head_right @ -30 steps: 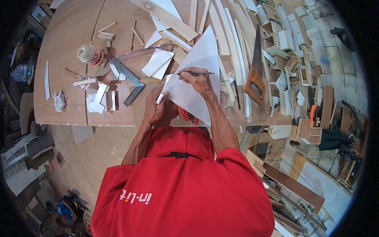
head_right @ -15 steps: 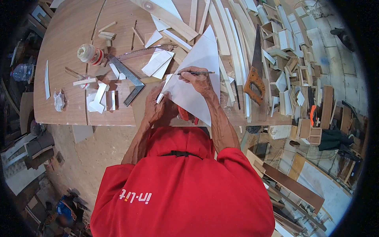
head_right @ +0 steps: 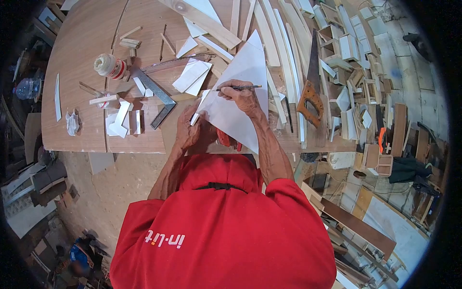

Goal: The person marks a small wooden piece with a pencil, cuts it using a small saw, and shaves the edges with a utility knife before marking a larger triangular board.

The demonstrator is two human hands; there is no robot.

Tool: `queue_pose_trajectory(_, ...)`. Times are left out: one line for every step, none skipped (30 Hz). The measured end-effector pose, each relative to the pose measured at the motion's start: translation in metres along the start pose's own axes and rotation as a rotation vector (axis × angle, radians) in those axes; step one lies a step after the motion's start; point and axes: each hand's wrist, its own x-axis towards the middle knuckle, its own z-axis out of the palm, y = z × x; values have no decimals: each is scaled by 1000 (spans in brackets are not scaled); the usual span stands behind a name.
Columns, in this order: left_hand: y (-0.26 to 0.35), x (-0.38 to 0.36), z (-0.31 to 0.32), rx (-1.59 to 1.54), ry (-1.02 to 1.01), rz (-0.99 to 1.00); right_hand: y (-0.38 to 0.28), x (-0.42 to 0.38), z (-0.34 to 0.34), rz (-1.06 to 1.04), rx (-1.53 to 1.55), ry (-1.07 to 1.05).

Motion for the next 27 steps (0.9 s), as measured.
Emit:
queue_pose_trajectory(-1,0,0,1,-1,-7,2,0,-2,-13,-15,-14)
queue_pose_trajectory(0,1,0,3,-2,-4,-2,-3,-2,-16,-14,-13)
queue_pose_trajectory(1,1,-1,11,-19,-27,-5,-10,-1,-55,68,61)
queue_pose_trajectory(2,1,-3,19,-37,-49,-7,-18,-1,-94,150,136)
queue_pose_trajectory(1,1,-3,20,-41,-46,-5,-26,-3,-96,152,140)
queue_pose_trajectory(1,1,-2,-1,-20,-25,-1,-38,-8,-102,47,330)
queue_pose_trajectory(-1,2,-1,-22,-2,-3,5,-51,-15,-107,-59,521)
queue_pose_trajectory(-4,2,0,-24,-9,3,16,-67,-24,-137,-196,584)
queue_pose_trajectory(-9,3,1,-37,-7,22,30,-84,-34,-167,-334,644)
queue_pose_trajectory(-12,4,1,-51,-3,41,46,-103,-44,-187,-508,665)
queue_pose_trajectory(-11,5,0,-50,-8,46,57,-122,-49,-203,-683,681)
queue_pose_trajectory(-9,5,-1,-38,-21,39,60,-137,-46,-202,-680,687)
queue_pose_trajectory(-7,5,-3,-23,-36,32,63,-152,-42,-224,-777,700)
queue_pose_trajectory(-5,5,-4,-19,-43,35,66,-163,-38,-245,-875,712)
queue_pose_trajectory(-2,6,-5,-25,-40,23,72,-171,-34,-241,-870,720)
queue_pose_trajectory(-1,6,-5,-33,-38,11,79,-179,-30,-178,-880,720)
queue_pose_trajectory(-1,6,-5,-30,-48,15,82,-182,-26,-116,-889,722)
queue_pose_trajectory(-2,5,-6,-64,-55,-6,84,-183,-23,-112,-886,730)
queue_pose_trajectory(-3,6,-7,-98,-61,-26,86,-183,-20,-100,-895,751)
queue_pose_trajectory(-4,5,-7,-96,-70,-21,86,-183,-16,-88,-903,773)
queue_pose_trajectory(-4,6,-7,-120,-79,-63,86,-183,-13,-85,-900,783)
queue_pose_trajectory(-4,8,-7,-145,-87,-104,84,-182,-12,-87,-879,786)
queue_pose_trajectory(-1,9,-9,-145,-92,-99,83,-182,-11,-91,-860,788)
queue_pose_trajectory(2,10,-12,-168,-108,-123,83,-182,-10,-90,-859,793)
queue_pose_trajectory(4,10,-14,-191,-122,-149,83,-181,-9,-56,-783,798)
queue_pose_trajectory(3,10,-14,-190,-123,-148,84,-181,-8,-23,-707,801)
queue_pose_trajectory(0,10,-13,-261,-117,-186,85,-182,-8,-22,-706,803)
